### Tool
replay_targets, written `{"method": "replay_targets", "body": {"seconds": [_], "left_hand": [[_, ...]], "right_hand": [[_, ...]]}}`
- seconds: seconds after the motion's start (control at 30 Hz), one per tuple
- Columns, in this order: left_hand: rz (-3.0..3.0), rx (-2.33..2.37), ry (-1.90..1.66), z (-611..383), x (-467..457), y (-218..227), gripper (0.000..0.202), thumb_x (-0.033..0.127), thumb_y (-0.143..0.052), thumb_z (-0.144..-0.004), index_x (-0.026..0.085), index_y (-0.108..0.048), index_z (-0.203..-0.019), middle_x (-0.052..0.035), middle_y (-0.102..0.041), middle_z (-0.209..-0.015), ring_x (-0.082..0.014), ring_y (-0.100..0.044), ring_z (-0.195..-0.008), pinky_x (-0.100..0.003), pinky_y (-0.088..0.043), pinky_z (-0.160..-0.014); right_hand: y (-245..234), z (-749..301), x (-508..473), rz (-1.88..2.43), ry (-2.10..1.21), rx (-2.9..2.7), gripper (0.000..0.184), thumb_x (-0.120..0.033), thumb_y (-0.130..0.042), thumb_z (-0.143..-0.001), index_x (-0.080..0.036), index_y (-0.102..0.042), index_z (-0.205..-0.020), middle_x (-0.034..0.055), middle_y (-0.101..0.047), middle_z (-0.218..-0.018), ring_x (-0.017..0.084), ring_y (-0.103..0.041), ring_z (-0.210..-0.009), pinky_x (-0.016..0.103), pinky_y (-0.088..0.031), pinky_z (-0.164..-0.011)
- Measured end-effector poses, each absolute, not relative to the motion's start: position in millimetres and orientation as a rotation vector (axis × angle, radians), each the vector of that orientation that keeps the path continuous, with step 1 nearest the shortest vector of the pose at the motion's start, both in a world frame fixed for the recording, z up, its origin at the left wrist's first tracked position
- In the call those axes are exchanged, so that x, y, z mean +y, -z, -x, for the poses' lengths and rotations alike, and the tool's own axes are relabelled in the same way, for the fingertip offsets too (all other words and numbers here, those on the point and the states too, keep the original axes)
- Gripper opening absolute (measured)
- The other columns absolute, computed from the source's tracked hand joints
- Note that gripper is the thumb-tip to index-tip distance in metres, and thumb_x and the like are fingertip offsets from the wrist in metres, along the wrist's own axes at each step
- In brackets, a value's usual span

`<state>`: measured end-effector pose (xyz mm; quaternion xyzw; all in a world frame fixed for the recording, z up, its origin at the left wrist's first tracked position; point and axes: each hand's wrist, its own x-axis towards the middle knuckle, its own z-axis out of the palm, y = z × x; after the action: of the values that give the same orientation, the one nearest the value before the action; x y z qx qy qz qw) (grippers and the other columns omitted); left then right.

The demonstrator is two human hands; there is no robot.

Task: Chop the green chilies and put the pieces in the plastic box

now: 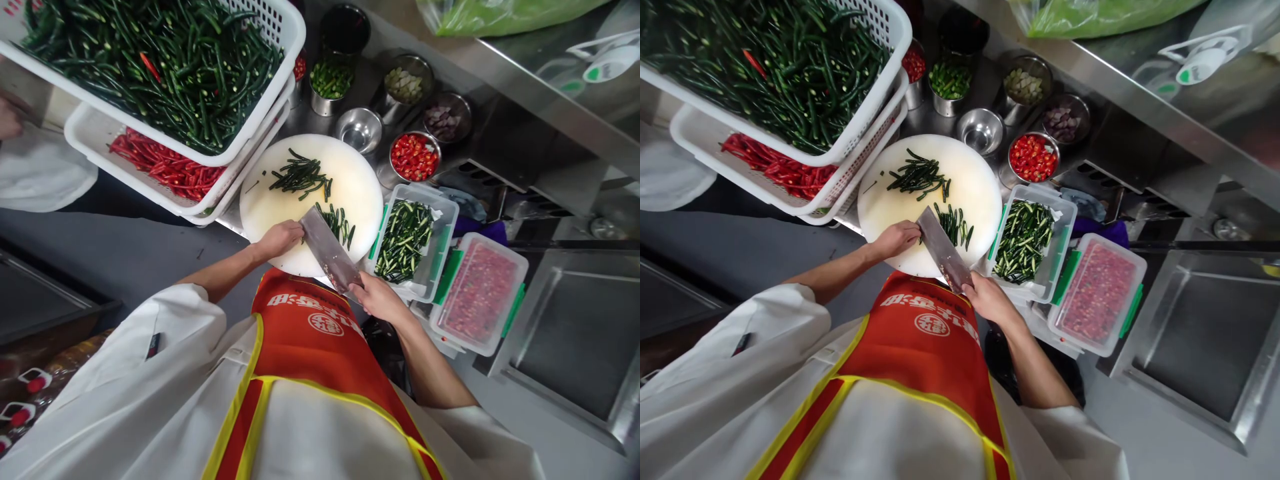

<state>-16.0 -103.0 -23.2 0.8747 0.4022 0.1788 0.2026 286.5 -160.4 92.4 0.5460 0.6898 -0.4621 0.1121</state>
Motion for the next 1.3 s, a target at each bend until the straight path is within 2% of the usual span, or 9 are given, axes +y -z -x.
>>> {"method": "replay_targets", "body": {"seconds": [0.13, 0.27, 0.37, 0.47, 0.57, 0.77, 0.87, 1.0, 1.3], "left_hand": [[-2.433, 1.102, -0.473, 17, -102, 21, 0.024, 0.017, -0.044, -0.098, 0.018, -0.066, -0.089, -0.0077, -0.068, -0.093, -0.0199, -0.061, -0.092, -0.031, -0.051, -0.081], [-2.409, 1.086, -0.373, 15, -89, 11, 0.024, 0.016, -0.045, -0.096, 0.018, -0.067, -0.086, -0.0074, -0.066, -0.090, -0.0201, -0.061, -0.091, -0.030, -0.050, -0.081], [-2.302, 1.378, -0.348, 8, -65, 4, 0.023, 0.015, -0.045, -0.094, 0.016, -0.068, -0.092, -0.0096, -0.066, -0.094, -0.0215, -0.062, -0.090, -0.032, -0.050, -0.081], [-2.133, 1.761, -0.273, 0, -37, 0, 0.026, 0.020, -0.044, -0.096, 0.013, -0.069, -0.099, -0.0143, -0.066, -0.104, -0.0238, -0.064, -0.086, -0.034, -0.049, -0.075], [-2.100, 1.852, -0.167, -2, -16, -1, 0.029, 0.022, -0.043, -0.096, 0.012, -0.070, -0.094, -0.0159, -0.066, -0.103, -0.0243, -0.065, -0.082, -0.034, -0.047, -0.070], [-2.268, 1.544, -0.124, 25, -23, -1, 0.024, 0.013, -0.047, -0.088, 0.014, -0.072, -0.085, -0.0114, -0.068, -0.097, -0.0219, -0.065, -0.084, -0.030, -0.048, -0.072], [-2.357, 1.317, -0.221, 35, -42, 1, 0.025, 0.016, -0.047, -0.091, 0.014, -0.072, -0.087, -0.0112, -0.068, -0.094, -0.0210, -0.064, -0.087, -0.031, -0.050, -0.078], [-2.315, 1.397, -0.441, 32, -51, 4, 0.028, 0.018, -0.043, -0.094, 0.013, -0.071, -0.098, -0.0129, -0.067, -0.100, -0.0223, -0.063, -0.094, -0.033, -0.052, -0.084], [-2.396, 1.077, -0.342, 14, -67, 3, 0.030, 0.019, -0.042, -0.098, 0.017, -0.071, -0.097, -0.0088, -0.067, -0.104, -0.0195, -0.062, -0.094, -0.030, -0.051, -0.084]], "right_hand": [[-67, -262, -159, -1.712, 1.347, 2.065, 0.012, -0.030, -0.045, -0.097, -0.021, -0.054, -0.096, 0.0060, -0.069, -0.081, 0.020, -0.067, -0.078, 0.027, -0.043, -0.068], [-52, -259, -162, -1.884, 1.566, 1.961, 0.013, -0.035, -0.046, -0.095, -0.023, -0.051, -0.091, -0.0021, -0.061, -0.061, 0.019, -0.062, -0.056, 0.027, -0.043, -0.058], [-54, -278, -171, -1.998, 1.689, 1.857, 0.015, -0.038, -0.044, -0.094, -0.024, -0.049, -0.091, -0.0060, -0.055, -0.053, 0.017, -0.057, -0.045, 0.028, -0.043, -0.053], [-61, -295, -182, -1.961, 1.681, 1.861, 0.017, -0.040, -0.044, -0.094, -0.024, -0.051, -0.092, -0.0050, -0.057, -0.055, 0.018, -0.058, -0.046, 0.028, -0.043, -0.054], [-66, -299, -191, -1.806, 1.609, 1.943, 0.018, -0.040, -0.046, -0.094, -0.025, -0.054, -0.094, -0.0027, -0.061, -0.060, 0.019, -0.061, -0.053, 0.029, -0.043, -0.056], [-60, -291, -191, -1.862, 1.600, 1.916, 0.018, -0.039, -0.044, -0.094, -0.024, -0.053, -0.091, -0.0027, -0.060, -0.059, 0.020, -0.061, -0.055, 0.029, -0.042, -0.057], [-58, -289, -184, -1.922, 1.596, 1.889, 0.017, -0.038, -0.043, -0.095, -0.024, -0.050, -0.090, -0.0039, -0.058, -0.057, 0.019, -0.060, -0.052, 0.029, -0.042, -0.057], [-60, -288, -175, -1.934, 1.521, 1.934, 0.016, -0.038, -0.044, -0.094, -0.024, -0.050, -0.091, -0.0027, -0.059, -0.059, 0.020, -0.061, -0.056, 0.028, -0.042, -0.057], [-71, -284, -171, -1.875, 1.422, 1.968, 0.016, -0.034, -0.043, -0.096, -0.023, -0.054, -0.095, -0.0010, -0.061, -0.064, 0.020, -0.062, -0.062, 0.028, -0.040, -0.061]]}}
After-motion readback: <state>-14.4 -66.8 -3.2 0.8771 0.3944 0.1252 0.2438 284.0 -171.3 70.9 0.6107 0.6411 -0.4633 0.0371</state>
